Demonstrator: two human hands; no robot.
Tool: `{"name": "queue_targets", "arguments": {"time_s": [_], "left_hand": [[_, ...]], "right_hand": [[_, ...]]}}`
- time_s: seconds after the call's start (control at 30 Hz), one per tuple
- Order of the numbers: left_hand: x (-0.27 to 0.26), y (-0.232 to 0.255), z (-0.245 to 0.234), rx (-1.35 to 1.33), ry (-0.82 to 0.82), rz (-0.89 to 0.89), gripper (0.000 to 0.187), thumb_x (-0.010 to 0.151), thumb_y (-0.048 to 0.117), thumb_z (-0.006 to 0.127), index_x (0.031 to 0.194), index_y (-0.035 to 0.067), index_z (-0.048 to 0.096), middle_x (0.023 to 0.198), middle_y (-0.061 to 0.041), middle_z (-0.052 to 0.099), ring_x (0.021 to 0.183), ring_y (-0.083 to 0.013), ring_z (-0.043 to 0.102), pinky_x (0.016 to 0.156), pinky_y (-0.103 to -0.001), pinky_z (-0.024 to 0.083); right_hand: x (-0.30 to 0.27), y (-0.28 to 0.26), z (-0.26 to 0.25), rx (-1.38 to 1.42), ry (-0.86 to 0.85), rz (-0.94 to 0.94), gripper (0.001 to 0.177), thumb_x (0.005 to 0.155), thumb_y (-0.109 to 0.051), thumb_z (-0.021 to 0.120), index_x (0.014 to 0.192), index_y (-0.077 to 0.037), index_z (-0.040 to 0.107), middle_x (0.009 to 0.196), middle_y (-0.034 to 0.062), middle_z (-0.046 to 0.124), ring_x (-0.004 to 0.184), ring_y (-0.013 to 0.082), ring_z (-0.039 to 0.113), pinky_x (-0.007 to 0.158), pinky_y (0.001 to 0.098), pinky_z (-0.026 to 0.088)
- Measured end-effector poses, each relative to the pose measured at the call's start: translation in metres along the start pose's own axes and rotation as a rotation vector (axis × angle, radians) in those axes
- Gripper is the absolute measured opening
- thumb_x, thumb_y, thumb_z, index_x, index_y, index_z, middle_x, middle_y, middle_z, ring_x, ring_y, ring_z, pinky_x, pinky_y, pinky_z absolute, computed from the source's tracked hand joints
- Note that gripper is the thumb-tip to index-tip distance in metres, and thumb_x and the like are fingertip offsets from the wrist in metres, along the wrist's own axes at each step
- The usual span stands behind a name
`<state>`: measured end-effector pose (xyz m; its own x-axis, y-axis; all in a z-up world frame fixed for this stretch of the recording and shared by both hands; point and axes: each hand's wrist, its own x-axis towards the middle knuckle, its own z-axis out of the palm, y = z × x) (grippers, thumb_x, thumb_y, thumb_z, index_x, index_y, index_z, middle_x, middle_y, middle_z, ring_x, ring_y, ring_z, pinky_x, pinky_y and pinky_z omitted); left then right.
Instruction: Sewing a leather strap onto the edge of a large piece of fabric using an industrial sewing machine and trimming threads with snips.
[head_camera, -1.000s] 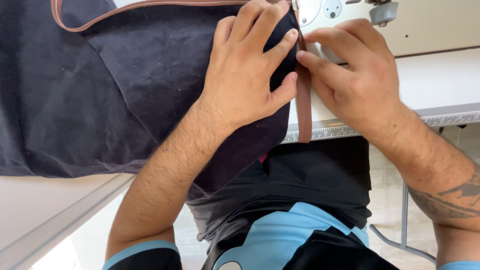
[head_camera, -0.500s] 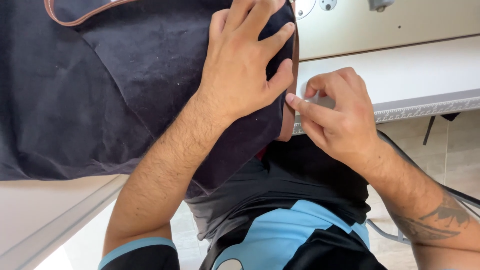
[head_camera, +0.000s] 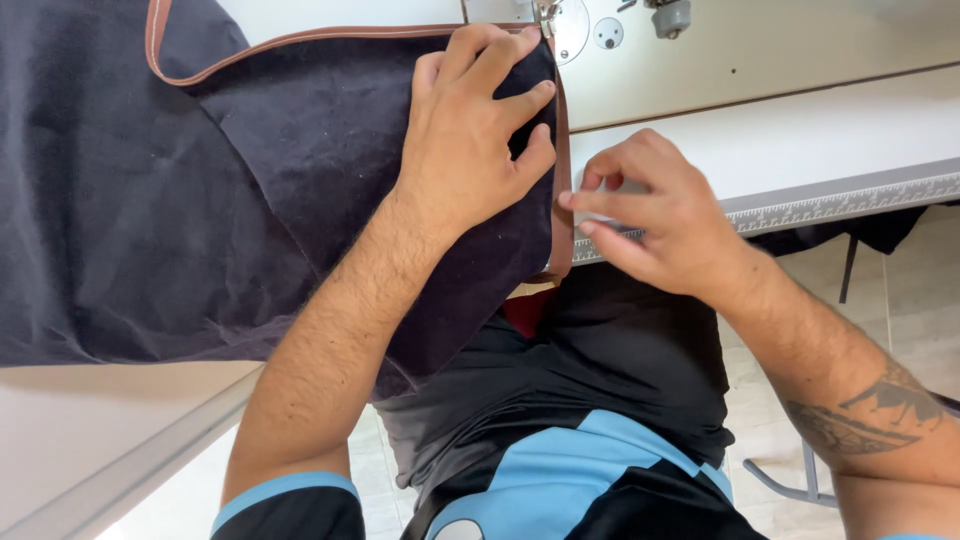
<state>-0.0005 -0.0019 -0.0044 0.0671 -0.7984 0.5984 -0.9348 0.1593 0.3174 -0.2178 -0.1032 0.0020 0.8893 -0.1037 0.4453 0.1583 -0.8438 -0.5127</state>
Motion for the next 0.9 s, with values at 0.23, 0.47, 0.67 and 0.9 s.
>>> {"name": "queue_targets", "arguments": {"time_s": [0.23,0.47,0.67,0.9], "left_hand": [[0.010,0.005,-0.008,0.002,-0.066,-0.046,0.030,0.079,0.023,0.077,0.103,0.005,0.080,0.134,-0.013,0.061,0.122,-0.0314,0.054,0.081,-0.051,0.044],[0.015,0.009,-0.007,0.024,-0.075,-0.055,0.025,0.080,0.025,0.079,0.095,0.005,0.079,0.133,-0.013,0.060,0.122,-0.0321,0.054,0.081,-0.051,0.045],[0.010,0.011,-0.007,0.052,-0.112,-0.065,0.028,0.082,0.028,0.079,0.098,0.006,0.080,0.136,-0.012,0.059,0.124,-0.0321,0.054,0.083,-0.051,0.045],[0.005,0.009,-0.004,0.046,-0.113,-0.081,0.030,0.083,0.028,0.077,0.104,0.007,0.080,0.140,-0.013,0.057,0.129,-0.0342,0.052,0.090,-0.054,0.046]], "right_hand": [[0.033,0.033,-0.010,-0.132,0.007,0.069,0.036,0.103,0.004,0.062,0.139,0.008,0.061,0.144,0.0241,0.064,0.121,0.0442,0.053,0.110,0.0508,0.044],[0.034,0.033,-0.013,-0.214,-0.120,0.068,0.042,0.106,-0.005,0.058,0.147,0.005,0.058,0.158,0.0170,0.053,0.122,0.0368,0.061,0.095,0.0424,0.046],[0.033,0.029,-0.007,-0.412,-0.106,0.036,0.041,0.106,-0.009,0.071,0.145,0.000,0.063,0.155,0.0073,0.059,0.115,0.0363,0.057,0.100,0.0457,0.046],[0.038,0.027,-0.006,-0.511,-0.109,0.042,0.040,0.105,-0.011,0.071,0.143,-0.002,0.065,0.152,0.0029,0.062,0.111,0.0319,0.056,0.091,0.0471,0.048]]}}
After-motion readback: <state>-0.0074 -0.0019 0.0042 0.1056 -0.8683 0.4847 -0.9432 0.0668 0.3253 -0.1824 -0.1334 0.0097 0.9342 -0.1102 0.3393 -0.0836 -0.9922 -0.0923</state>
